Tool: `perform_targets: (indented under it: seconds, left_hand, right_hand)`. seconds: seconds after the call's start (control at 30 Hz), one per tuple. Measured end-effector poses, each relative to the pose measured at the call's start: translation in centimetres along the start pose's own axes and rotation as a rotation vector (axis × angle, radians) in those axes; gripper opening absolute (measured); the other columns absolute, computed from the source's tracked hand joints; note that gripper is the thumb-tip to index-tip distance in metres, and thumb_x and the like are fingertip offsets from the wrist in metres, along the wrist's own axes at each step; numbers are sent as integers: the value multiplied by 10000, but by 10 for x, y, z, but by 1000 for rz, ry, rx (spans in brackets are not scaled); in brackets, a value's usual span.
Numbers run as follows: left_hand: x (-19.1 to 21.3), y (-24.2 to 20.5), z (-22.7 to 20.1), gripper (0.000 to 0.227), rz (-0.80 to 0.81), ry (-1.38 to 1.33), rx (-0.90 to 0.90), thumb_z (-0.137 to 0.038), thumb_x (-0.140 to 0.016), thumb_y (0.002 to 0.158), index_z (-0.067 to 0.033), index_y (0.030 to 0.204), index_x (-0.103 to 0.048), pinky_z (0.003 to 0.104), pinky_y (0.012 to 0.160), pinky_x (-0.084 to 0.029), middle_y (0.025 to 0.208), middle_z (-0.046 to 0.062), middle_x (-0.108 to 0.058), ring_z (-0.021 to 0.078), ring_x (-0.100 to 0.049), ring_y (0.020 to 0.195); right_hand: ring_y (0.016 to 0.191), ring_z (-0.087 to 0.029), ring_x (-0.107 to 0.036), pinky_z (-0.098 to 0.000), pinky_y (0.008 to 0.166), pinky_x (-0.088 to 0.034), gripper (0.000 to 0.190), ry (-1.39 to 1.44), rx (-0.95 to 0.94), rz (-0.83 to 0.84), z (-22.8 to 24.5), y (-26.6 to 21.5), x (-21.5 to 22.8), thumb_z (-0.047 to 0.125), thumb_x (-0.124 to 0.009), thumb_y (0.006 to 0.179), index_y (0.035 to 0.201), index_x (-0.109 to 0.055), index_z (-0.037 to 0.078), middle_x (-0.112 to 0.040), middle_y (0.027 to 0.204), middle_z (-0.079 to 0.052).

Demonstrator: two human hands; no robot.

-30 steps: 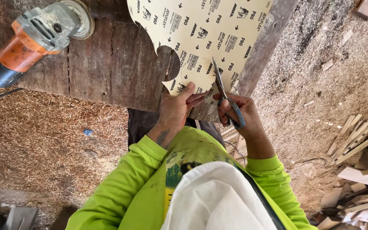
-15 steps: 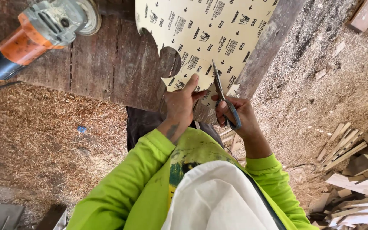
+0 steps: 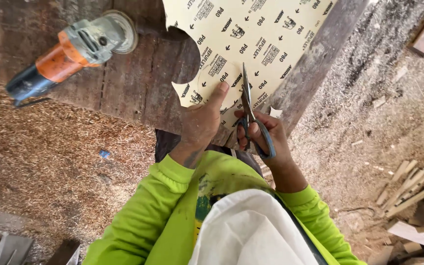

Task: Tracing the shape of a tool head on sandpaper and cutting it with scissors.

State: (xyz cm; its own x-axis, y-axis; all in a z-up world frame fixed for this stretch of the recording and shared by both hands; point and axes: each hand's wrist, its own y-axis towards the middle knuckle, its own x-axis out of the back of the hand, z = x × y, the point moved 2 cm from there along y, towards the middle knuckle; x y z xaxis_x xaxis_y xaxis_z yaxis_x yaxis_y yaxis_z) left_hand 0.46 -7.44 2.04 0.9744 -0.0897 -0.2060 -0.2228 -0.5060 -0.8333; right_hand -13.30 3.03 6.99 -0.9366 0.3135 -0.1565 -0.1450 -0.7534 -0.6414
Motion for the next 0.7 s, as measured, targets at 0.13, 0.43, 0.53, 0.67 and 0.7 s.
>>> perform_targets:
  seconds: [0.13,0.43,0.53,0.67,0.7]
  left_hand:
    - [6,-4,-18,296,27,-74,-75,-237,-764,934,-18,1132,-772,275,789,-545,1025,46,-781,89,-670,908]
    - [8,-9,-29,278,29,-42,-204,-187,-756,935,-1,1141,-739,270,792,-599,1017,53,-777,104,-722,910]
    - [10,-5,-23,271,0,-53,-201,-167,-765,919,11,1122,-738,281,775,-603,1006,67,-776,120,-723,892]
    - [15,11,-3,244,4,-131,-284,-112,-774,912,25,1111,-742,297,783,-616,1021,84,-777,137,-733,889]
    - [16,17,5,238,-1,-153,-316,-92,-778,908,25,1112,-740,298,795,-618,1026,87,-780,143,-740,896]
  right_hand:
    - [687,-95,-605,-241,633,-508,699,-8,67,11,14,2,-16,501,-724,954,1320,-630,-86,-650,825,-15]
    - [616,-94,-585,-247,558,-483,645,-59,103,-8,16,1,-17,474,-723,969,1269,-657,-93,-622,758,-19]
    - [593,-93,-586,-246,544,-479,629,-103,92,-9,15,1,-15,472,-713,969,1248,-669,-90,-622,729,-16]
    - [581,-89,-580,-248,533,-485,580,-125,36,12,3,7,-8,423,-707,980,1246,-672,-91,-619,699,-13]
    - [579,-89,-578,-252,526,-491,556,-123,11,16,-1,10,-5,396,-707,983,1244,-671,-94,-619,699,-14]
